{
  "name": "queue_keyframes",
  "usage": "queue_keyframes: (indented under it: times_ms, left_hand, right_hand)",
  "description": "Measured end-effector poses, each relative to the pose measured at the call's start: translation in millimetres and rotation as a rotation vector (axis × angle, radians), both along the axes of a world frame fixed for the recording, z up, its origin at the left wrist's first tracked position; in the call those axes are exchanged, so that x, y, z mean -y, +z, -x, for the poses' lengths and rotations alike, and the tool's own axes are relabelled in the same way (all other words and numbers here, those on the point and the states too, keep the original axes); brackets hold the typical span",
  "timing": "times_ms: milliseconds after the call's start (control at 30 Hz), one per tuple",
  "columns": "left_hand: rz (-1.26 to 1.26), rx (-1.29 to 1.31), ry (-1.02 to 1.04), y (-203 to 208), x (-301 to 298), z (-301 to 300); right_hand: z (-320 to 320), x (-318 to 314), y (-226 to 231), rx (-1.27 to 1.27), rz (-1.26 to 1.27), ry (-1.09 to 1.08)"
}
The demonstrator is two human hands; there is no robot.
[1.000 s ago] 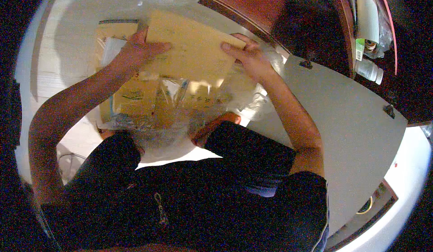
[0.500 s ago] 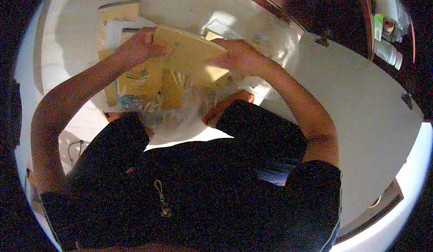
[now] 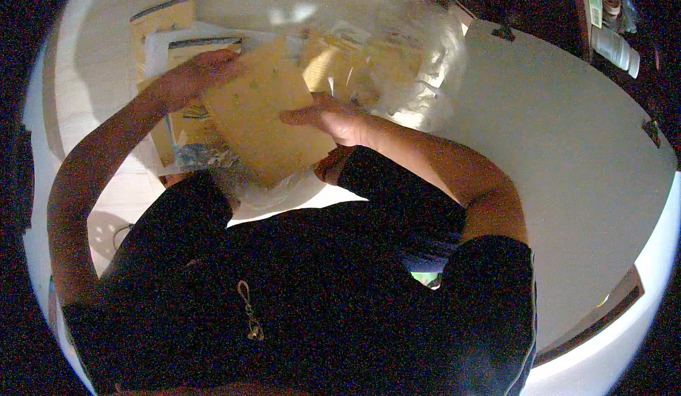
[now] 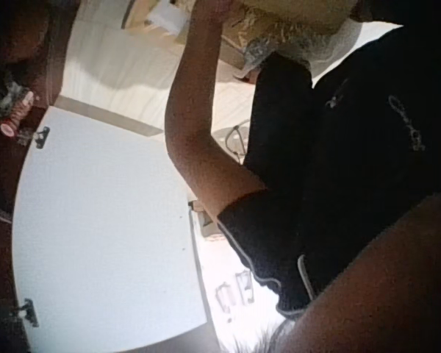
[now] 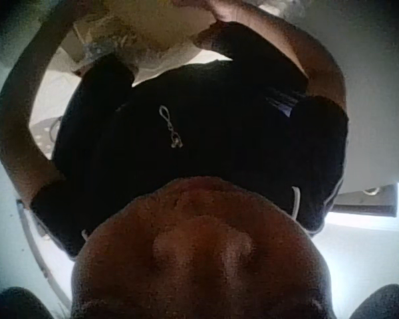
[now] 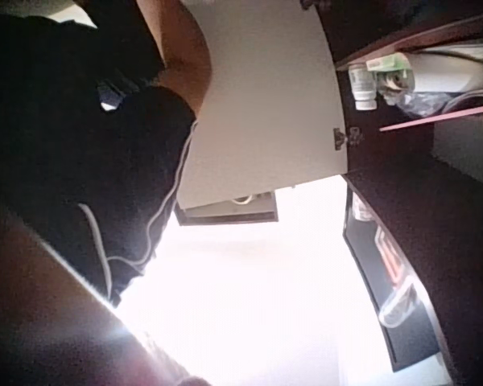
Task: The person sits on the floor and unpacks yellow notebooks from plastic bags, placing them into a wooden cabinet. They then move to a table to arrange and stack the notebooks, occasionally flipping through the pages.
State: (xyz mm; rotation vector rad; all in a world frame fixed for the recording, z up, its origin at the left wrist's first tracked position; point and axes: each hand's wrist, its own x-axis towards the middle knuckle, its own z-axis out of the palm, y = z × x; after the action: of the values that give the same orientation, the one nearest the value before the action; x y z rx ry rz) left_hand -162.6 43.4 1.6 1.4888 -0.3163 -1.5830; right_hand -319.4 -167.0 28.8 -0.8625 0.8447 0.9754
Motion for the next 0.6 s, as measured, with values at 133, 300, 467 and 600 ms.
queue_keyframes:
  times_ms: [133,300,467,600]
  left_hand:
    - [0.194,-0.464,0.475,-19,-21,-4]
    - [0.166,0.046,0.627,-15,-18,-13]
    - [0.131,-0.087,0.659,5,-26,-53]
    - [0.147,-0.036,0.573,-19,-76,-65]
  right_hand:
    - [-24,-6,9,-0.002,-0.072,-0.177]
    - [-72,-29,3,0.379,0.186,0.012]
    - [-106,28,-23,0.65,0.101,0.299]
    - [-75,64,-66,1.209,0.853,1.491]
